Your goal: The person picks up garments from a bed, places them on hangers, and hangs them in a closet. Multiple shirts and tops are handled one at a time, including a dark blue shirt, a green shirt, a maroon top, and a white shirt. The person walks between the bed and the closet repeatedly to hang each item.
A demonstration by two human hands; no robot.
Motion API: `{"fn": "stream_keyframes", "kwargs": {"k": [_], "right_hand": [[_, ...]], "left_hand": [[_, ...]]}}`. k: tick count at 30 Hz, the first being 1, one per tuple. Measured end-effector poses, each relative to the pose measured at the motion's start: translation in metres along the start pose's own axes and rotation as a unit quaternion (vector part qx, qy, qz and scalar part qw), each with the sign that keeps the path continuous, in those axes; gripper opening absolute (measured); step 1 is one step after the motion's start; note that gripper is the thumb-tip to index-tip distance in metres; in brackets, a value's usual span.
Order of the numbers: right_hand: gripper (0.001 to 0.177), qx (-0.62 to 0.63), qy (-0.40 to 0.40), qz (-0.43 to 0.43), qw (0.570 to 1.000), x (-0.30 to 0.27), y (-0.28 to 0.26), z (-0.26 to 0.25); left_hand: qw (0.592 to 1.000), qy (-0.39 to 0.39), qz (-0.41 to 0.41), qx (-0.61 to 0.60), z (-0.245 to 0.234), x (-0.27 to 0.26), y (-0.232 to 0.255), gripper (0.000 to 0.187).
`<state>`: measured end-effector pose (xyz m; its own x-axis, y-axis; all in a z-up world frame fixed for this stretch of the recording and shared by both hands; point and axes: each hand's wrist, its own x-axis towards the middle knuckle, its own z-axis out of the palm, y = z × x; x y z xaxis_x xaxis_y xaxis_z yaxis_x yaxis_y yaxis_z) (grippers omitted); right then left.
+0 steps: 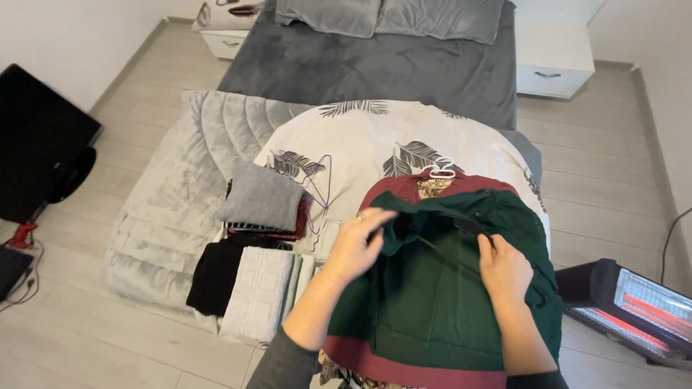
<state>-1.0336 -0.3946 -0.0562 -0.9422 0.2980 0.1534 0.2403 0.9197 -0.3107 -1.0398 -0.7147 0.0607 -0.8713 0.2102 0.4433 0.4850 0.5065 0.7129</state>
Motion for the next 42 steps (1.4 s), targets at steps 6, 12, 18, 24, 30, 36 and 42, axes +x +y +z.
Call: {"fn": "stream_keyframes", "kwargs": {"k": [6,12,18,24,30,36,42], "right_hand": [[0.030,0.159,0.093,-0.057,0.981,-0.006,-0.002,-0.001],[0.021,0.316,0.120,-0.135,0.931,-0.011,0.015,-0.027],[0.013,0.343,0.100,-0.248,0.901,-0.031,0.009,-0.065],[0.017,0.307,0.088,-0.329,0.889,-0.046,-0.005,-0.093],[0.041,0.326,0.196,-0.332,0.863,-0.042,0.007,-0.139],[0.020,0.350,0.171,-0.120,0.913,-0.086,0.037,-0.059],[0.063,0.245,0.001,-0.025,0.969,-0.095,-0.013,-0.005]], "left_hand": [[0.989,-0.119,0.001,-0.091,0.001,-0.063,0.076,0.039],[0.982,-0.191,0.004,0.002,0.003,-0.093,0.071,0.012],[0.965,0.047,0.113,0.232,-0.017,-0.059,0.088,0.047],[0.973,-0.146,-0.011,0.179,0.004,-0.048,0.106,0.050],[0.977,-0.102,-0.063,0.176,0.005,-0.051,0.111,0.045],[0.983,-0.039,-0.077,0.161,0.000,-0.046,0.109,0.044],[0.988,-0.051,-0.073,0.124,-0.010,-0.046,0.127,0.044]]}}
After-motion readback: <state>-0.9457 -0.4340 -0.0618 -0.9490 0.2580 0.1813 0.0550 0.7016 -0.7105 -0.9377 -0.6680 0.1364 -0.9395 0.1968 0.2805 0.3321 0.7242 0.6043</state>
